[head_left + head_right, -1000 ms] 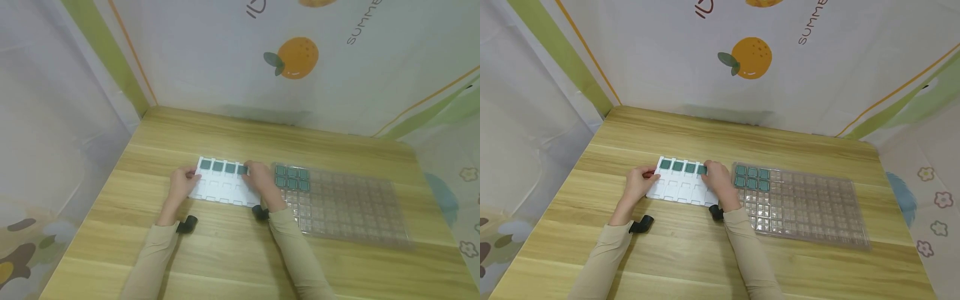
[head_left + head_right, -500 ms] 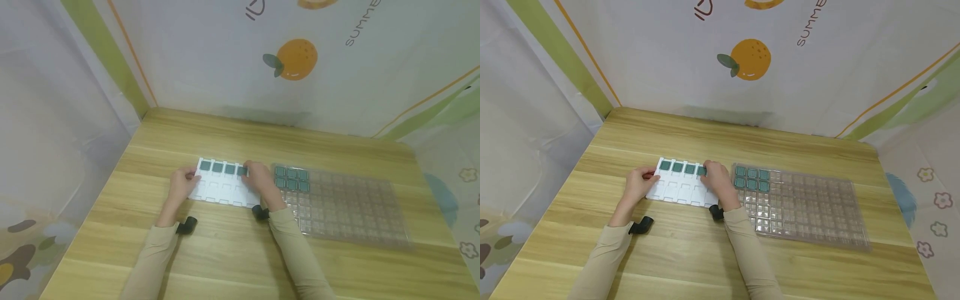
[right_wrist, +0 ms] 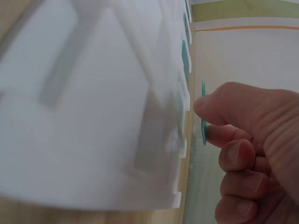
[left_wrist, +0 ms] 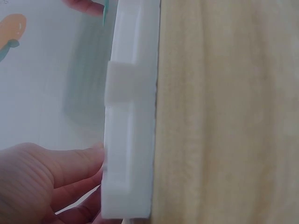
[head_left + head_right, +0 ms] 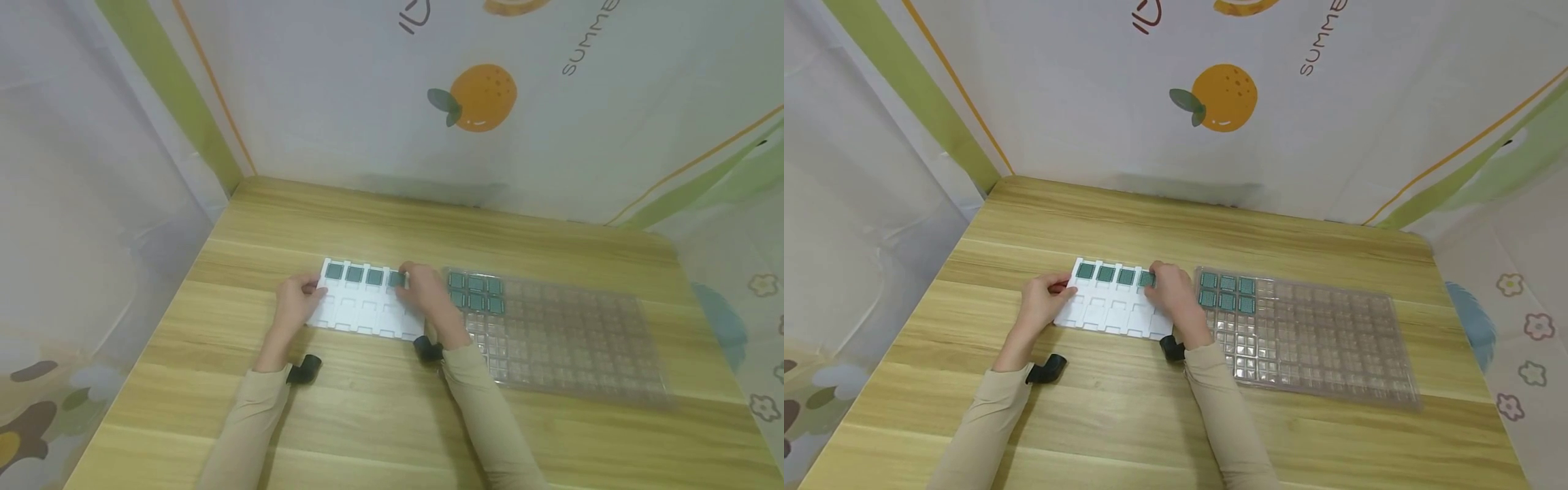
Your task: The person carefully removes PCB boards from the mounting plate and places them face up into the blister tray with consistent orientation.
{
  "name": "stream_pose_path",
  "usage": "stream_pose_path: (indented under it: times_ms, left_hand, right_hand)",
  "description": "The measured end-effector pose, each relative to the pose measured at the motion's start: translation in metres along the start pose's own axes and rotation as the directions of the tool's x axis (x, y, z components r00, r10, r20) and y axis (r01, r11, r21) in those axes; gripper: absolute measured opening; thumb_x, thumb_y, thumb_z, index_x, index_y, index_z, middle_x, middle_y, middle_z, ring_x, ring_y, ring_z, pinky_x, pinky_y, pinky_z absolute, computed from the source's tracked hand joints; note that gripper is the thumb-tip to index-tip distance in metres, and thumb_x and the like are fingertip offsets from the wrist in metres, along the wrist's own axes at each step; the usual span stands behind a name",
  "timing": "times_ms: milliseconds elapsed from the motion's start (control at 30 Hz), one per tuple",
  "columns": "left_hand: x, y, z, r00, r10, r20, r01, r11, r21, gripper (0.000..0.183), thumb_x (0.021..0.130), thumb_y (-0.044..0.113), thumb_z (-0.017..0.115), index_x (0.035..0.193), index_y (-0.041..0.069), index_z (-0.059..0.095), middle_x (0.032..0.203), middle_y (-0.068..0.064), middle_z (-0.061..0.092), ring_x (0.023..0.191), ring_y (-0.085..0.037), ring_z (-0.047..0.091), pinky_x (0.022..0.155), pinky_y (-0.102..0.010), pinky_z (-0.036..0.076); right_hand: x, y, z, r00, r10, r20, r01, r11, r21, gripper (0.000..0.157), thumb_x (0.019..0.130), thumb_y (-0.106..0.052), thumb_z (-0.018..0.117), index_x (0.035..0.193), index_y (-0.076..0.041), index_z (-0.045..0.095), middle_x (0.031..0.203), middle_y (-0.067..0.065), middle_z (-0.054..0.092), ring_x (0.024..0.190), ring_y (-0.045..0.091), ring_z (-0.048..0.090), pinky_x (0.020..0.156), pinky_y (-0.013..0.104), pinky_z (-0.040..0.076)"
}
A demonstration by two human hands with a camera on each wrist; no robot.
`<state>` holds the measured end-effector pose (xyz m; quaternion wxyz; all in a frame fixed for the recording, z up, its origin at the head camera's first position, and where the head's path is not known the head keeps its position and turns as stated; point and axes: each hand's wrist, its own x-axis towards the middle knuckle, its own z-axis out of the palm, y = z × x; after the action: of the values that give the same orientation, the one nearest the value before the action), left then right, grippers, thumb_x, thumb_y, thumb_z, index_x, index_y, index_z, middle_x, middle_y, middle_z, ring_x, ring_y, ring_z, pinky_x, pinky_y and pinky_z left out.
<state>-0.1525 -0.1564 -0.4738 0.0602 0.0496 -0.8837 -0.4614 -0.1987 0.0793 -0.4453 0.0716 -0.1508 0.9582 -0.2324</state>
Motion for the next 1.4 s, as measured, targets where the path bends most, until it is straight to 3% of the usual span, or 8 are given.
stream_pose_path:
  times_ms: [133, 367, 667, 900, 1400]
  left_hand:
    - [0.001, -0.001, 0.000, 1.000, -0.012, 0.003, 0.012, 1.000, -0.003, 0.029, 0.084, -0.002, 0.064, 0.110, -0.015, 0.060, 0.099, -0.030, 0.063, 0.090, -0.039, 0.063, 0.080, -0.044, 0.055]
    - [0.001, -0.001, -0.002, 0.999, -0.035, 0.002, 0.035, 0.999, -0.008, 0.029, 0.084, -0.002, 0.063, 0.110, -0.015, 0.060, 0.100, -0.030, 0.063, 0.092, -0.039, 0.063, 0.081, -0.044, 0.054]
    - [0.000, 0.000, -0.003, 0.999, -0.034, 0.000, 0.034, 0.999, 0.006, 0.029, 0.085, -0.001, 0.063, 0.110, -0.014, 0.060, 0.101, -0.030, 0.063, 0.092, -0.039, 0.063, 0.080, -0.044, 0.054]
    - [0.001, 0.000, -0.002, 0.999, -0.040, 0.000, 0.040, 0.999, -0.004, 0.029, 0.085, -0.001, 0.063, 0.110, -0.014, 0.060, 0.100, -0.030, 0.063, 0.092, -0.039, 0.063, 0.080, -0.044, 0.055]
    - [0.000, 0.002, -0.002, 0.999, -0.035, -0.002, 0.035, 0.999, -0.008, 0.029, 0.084, -0.002, 0.064, 0.110, -0.015, 0.060, 0.100, -0.030, 0.063, 0.092, -0.039, 0.063, 0.080, -0.044, 0.054]
  right_hand:
    - [-0.005, -0.001, -0.004, 1.000, -0.023, -0.019, 0.023, 1.000, 0.001, 0.034, 0.080, -0.008, 0.070, 0.112, 0.000, 0.062, 0.097, 0.014, 0.068, 0.075, 0.022, 0.060, 0.071, 0.031, 0.054]
    - [-0.013, 0.000, -0.011, 0.999, -0.030, -0.028, 0.030, 1.000, 0.006, 0.034, 0.079, -0.008, 0.070, 0.112, 0.000, 0.062, 0.067, 0.004, 0.059, 0.057, 0.015, 0.051, 0.048, 0.022, 0.043]
    - [-0.023, 0.004, -0.021, 1.000, 0.020, -0.002, -0.020, 0.999, 0.036, 0.036, 0.081, -0.010, 0.070, 0.114, -0.001, 0.061, 0.066, 0.003, 0.056, 0.059, 0.016, 0.049, 0.049, 0.023, 0.041]
    - [-0.031, 0.011, -0.027, 1.000, 0.018, -0.016, -0.018, 0.999, 0.039, 0.037, 0.080, -0.009, 0.070, 0.114, 0.000, 0.061, 0.057, 0.001, 0.049, 0.049, 0.012, 0.041, 0.042, 0.021, 0.034]
    - [-0.042, 0.034, -0.035, 0.999, -0.023, -0.033, 0.025, 0.998, 0.056, 0.030, 0.079, -0.008, 0.071, 0.106, 0.001, 0.061, 0.065, 0.002, 0.054, 0.055, 0.015, 0.047, 0.048, 0.025, 0.042]
